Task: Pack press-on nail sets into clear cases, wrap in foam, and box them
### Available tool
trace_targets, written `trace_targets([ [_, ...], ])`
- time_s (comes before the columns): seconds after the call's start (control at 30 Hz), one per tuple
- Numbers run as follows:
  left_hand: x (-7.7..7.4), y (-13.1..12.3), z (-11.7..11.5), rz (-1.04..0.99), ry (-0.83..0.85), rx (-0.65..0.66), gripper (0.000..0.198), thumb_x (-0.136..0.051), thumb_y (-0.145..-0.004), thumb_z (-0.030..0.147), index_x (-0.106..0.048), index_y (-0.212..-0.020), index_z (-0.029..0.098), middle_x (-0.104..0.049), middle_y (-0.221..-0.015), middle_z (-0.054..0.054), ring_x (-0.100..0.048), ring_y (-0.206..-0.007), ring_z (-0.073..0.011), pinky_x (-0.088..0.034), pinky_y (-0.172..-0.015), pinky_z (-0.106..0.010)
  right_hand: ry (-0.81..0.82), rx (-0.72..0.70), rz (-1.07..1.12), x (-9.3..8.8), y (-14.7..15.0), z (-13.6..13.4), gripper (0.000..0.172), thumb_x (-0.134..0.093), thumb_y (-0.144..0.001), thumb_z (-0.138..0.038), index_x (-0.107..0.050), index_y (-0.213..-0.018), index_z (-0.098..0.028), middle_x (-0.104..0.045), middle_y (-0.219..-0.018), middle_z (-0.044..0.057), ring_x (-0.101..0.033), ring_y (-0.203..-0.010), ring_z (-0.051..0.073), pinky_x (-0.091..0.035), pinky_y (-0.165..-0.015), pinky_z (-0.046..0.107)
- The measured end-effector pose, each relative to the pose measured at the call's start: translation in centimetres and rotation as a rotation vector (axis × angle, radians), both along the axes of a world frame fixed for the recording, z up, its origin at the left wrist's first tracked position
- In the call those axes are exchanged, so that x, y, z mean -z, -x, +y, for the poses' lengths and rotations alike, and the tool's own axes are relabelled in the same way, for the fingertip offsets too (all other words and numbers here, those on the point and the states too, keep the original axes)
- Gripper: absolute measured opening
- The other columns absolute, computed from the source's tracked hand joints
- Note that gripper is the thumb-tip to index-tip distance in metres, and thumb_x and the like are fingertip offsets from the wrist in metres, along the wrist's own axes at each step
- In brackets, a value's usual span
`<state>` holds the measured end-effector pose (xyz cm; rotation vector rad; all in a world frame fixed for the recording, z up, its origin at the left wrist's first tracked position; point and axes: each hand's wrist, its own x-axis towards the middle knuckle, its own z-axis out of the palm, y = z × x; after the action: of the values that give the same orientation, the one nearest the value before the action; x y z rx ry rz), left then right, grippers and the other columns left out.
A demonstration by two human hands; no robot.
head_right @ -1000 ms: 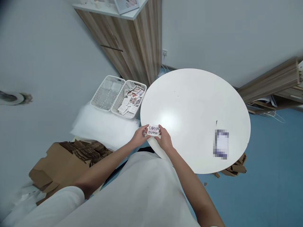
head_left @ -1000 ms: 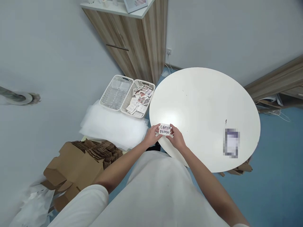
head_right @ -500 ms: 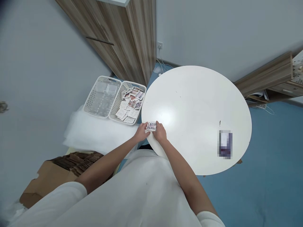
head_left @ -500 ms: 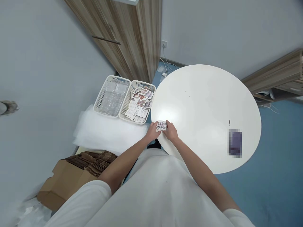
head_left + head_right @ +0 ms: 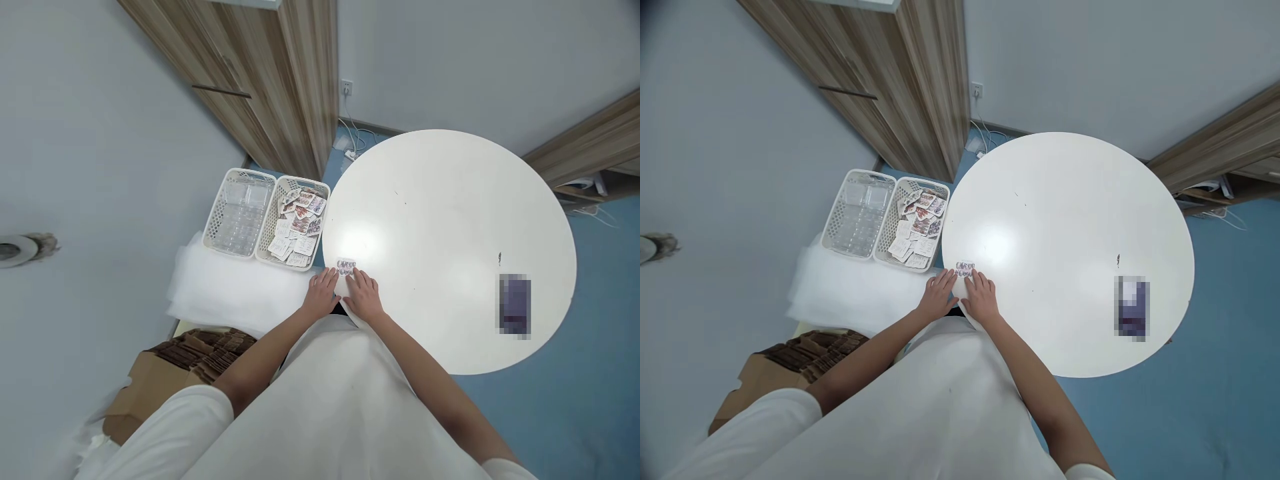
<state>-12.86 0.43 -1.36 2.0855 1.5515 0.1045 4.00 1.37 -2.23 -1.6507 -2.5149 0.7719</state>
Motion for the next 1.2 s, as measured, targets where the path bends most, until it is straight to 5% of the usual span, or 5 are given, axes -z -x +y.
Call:
trace_targets([
  [0.27, 0.4, 0.1, 2.5, 0.123, -0.026, 0.03, 0.062, -0.043, -0.08, 0.034, -0.025, -0.135, 0.011, -0.024, -0.142, -0.014, -0.016, -0.13, -0.0298, -0.019, -0.099, -0.047, -0.011, 0.006, -0.069, -0.2, 1.3, 2.4, 0.054, -0.05, -0.075, -0.03, -0.036, -0.126, -0.018, -0.027, -0.14, 0.013, -0.023, -0.126, 0.03, -0.021, -0.095, 0.046],
  [0.6, 1.2, 0.1, 2.3, 0.272, -0.004, 0.048, 0.07, -0.04, -0.08, 0.041, -0.014, -0.138, 0.012, -0.011, -0.146, -0.01, -0.005, -0.133, -0.0275, -0.021, -0.101, -0.044, 0.03, -0.029, -0.178, -0.5, 1.4, 2.9, 0.057, -0.049, -0.076, -0.033, -0.03, -0.129, -0.019, -0.019, -0.143, 0.012, -0.021, -0.126, 0.028, -0.024, -0.093, 0.042],
  [0.93, 2.0, 0.3, 2.5, 0.217, -0.003, 0.04, 0.072, -0.043, -0.079, 0.039, -0.011, -0.137, 0.011, -0.01, -0.145, -0.012, -0.004, -0.133, -0.0283, -0.024, -0.099, -0.044, 0.06, -0.04, -0.162, -0.8, 1.3, 3.2, 0.067, -0.055, -0.072, -0.036, -0.026, -0.131, -0.02, -0.015, -0.144, 0.012, -0.019, -0.127, 0.029, -0.026, -0.094, 0.043],
  [1.2, 0.6, 1.4, 0.7, 0.097, 0.005, 0.013, 0.065, -0.047, -0.077, 0.035, -0.023, -0.133, 0.01, -0.021, -0.142, -0.016, -0.013, -0.132, -0.0283, -0.024, -0.101, -0.043, 0.103, 0.024, -0.016, -1.3, -0.2, 0.4, 0.067, -0.05, -0.076, -0.032, -0.02, -0.134, -0.019, -0.011, -0.145, 0.013, -0.033, -0.122, 0.028, -0.034, -0.091, 0.039],
])
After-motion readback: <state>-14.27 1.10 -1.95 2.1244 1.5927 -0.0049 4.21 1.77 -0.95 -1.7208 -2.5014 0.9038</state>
